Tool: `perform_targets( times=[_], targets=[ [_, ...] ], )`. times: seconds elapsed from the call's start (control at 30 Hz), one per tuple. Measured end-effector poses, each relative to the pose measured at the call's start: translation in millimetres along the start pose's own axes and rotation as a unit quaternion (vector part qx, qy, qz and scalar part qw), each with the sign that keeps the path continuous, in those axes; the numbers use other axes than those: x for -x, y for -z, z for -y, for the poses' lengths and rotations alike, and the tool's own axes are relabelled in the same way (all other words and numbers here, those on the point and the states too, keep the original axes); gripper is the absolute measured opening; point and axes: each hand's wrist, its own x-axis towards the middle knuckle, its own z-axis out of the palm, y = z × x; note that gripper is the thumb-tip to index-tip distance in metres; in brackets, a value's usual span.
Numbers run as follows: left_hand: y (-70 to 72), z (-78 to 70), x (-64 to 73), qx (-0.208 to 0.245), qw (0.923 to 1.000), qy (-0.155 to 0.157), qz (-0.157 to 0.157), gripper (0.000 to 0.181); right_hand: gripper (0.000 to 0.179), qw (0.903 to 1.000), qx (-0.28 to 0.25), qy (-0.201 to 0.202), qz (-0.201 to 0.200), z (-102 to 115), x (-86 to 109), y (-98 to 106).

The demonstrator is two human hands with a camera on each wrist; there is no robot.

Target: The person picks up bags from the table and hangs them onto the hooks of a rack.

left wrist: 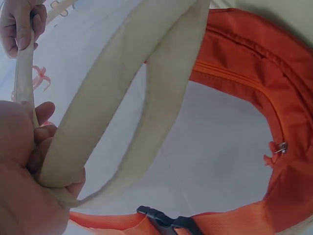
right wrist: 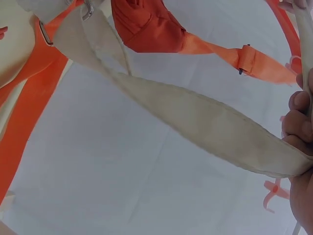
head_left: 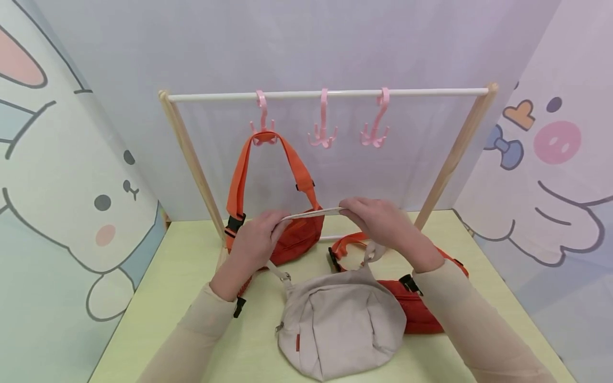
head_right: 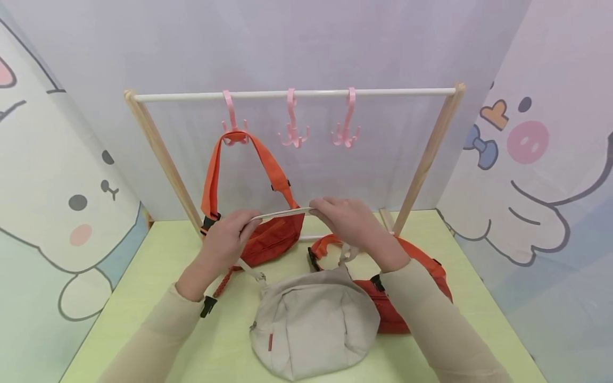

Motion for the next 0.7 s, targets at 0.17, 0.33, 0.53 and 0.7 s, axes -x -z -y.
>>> perform_targets(
  times=[0.17, 0.33, 0.53, 0.7],
  targets=[
    [5.9, -1.2, -11.1, -0.006, 0.9999, -0.002, -0.012, 0.013, 0.022, 0.9998, 0.007, 0.008, -0.017, -4.2, -8.5, 4.6],
    [12.5, -2.1, -23.6, -0.012, 0.9995, -0.009, -0.028, 0.012, 0.023, 0.9994, 0.012, 0.003, -0.032, -5.7, -19.1, 13.2],
    [21.1, -2.5, -39.6, -0.017, 0.9989, -0.004, -0.044, 0.013, 0.019, 0.9985, 0.027, -0.005, -0.047, -6.5, -33.8, 25.0],
    [27.6, -3.5, -53.1, -0.014, 0.998, 0.0, -0.062, 0.018, 0.015, 0.9974, 0.043, -0.014, -0.056, -6.5, -46.0, 33.6]
  ],
)
